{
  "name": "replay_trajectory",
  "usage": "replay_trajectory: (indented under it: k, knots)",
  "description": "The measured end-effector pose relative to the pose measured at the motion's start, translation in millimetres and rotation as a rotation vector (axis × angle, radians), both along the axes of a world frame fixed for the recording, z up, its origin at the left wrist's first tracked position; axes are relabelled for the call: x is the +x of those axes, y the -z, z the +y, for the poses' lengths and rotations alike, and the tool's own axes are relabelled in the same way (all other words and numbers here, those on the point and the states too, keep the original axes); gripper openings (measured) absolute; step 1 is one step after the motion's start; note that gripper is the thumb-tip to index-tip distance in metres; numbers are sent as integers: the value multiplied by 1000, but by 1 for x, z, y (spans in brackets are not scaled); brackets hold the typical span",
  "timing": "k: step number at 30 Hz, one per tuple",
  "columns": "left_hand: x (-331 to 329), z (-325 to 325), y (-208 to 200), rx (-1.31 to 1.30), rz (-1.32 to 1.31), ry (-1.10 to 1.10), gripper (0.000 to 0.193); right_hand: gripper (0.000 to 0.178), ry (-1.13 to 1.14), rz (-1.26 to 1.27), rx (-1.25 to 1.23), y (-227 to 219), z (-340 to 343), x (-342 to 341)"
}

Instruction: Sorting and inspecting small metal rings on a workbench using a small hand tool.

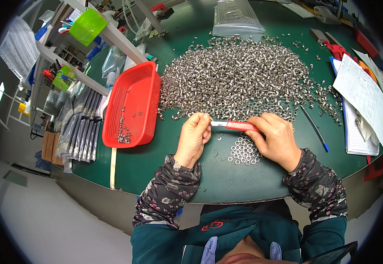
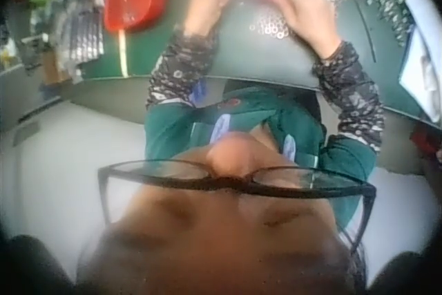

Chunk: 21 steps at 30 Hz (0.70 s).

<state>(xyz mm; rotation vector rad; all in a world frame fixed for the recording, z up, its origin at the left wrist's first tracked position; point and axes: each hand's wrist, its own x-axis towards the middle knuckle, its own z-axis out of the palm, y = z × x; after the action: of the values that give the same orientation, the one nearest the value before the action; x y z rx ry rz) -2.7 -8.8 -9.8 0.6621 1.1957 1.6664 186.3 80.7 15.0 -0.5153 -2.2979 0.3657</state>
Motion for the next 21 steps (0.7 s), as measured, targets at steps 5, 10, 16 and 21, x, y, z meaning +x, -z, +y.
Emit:
replay_trajectory:
  k: [5,10,16,21]
  knots:
    - [-3,0,3,-5,7,12,18,16,-1,-1,-5,1,0,-1]
    - [-1,-1,1,-21,-6,-5,19,16,-6,5,-8,1,0,-1]
    - [0,0,1,-44,-9,-25,20,16,-4,-1,-18,2,0,-1]
    - [-1,-1,0,-38,-30,17,22,16,-11,-3,-18,2,0,0]
